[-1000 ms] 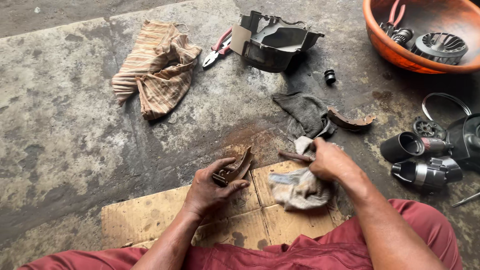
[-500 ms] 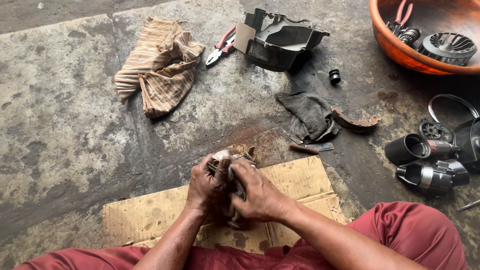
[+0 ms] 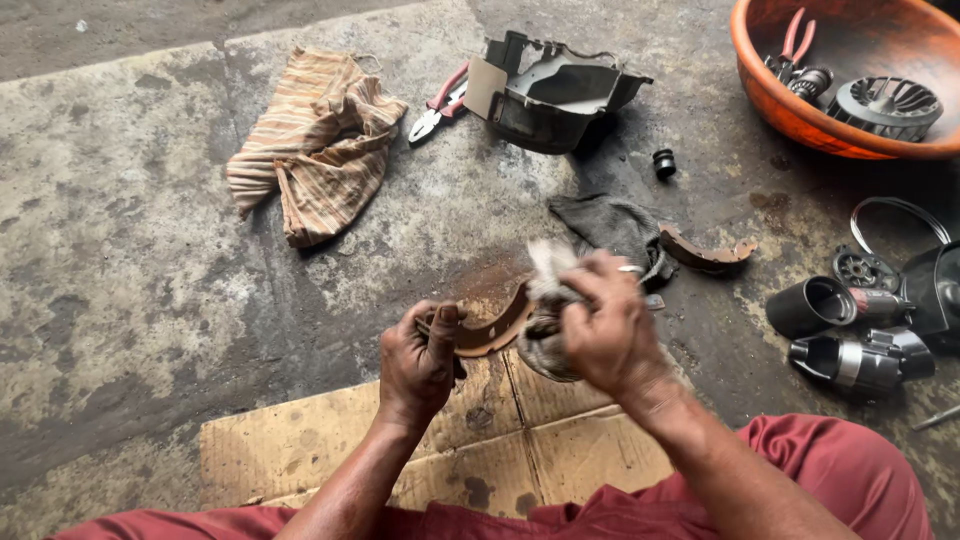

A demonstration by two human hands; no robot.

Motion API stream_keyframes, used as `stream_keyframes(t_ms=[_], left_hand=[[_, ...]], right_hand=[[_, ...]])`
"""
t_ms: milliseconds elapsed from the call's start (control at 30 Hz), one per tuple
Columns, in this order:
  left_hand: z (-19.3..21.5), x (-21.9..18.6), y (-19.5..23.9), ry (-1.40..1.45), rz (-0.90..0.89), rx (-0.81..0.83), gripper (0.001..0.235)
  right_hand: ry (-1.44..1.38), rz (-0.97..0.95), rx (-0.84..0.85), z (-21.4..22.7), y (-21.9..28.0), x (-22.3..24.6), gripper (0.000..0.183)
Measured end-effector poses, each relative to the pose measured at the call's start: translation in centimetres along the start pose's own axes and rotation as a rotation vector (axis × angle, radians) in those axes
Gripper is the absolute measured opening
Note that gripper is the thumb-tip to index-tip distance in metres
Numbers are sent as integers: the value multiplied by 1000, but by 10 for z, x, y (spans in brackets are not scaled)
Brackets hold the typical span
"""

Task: The person sits on the floor and uses a metal file to smooth the edges of a small metal part. They repeatedly file the same piece, occasionally wiping it with a cloth to remove filings.

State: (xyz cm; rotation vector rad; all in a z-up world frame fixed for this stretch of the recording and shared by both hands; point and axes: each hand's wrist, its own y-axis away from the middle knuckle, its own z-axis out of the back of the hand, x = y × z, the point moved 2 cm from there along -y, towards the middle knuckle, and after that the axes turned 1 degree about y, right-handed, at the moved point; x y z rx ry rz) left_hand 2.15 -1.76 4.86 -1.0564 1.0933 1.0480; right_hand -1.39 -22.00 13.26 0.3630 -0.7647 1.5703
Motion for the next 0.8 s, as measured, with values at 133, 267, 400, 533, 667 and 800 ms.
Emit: stream_keyframes(t_ms=[133, 267, 400, 533, 667, 800], left_hand=[[-5, -18, -7, 5, -24, -57, 57], [7, -27, -12, -58, -77, -7, 51], [9, -43, -18, -43, -269, 76, 49], [-14, -53, -17, -101, -169, 32, 45], [-22, -64, -22, -5, -163, -39, 43], [-16, -67, -27, 31, -270, 27, 45]], right_hand=[[16, 515, -65, -30, 16, 30, 37], [432, 526, -140, -20, -4, -20, 27], [-14, -225, -102, 9, -16, -58, 26], [-676, -163, -29, -2, 11, -6, 37], [53, 484, -214, -6, 8, 32, 42], [381, 625, -278, 8, -3, 2, 26]])
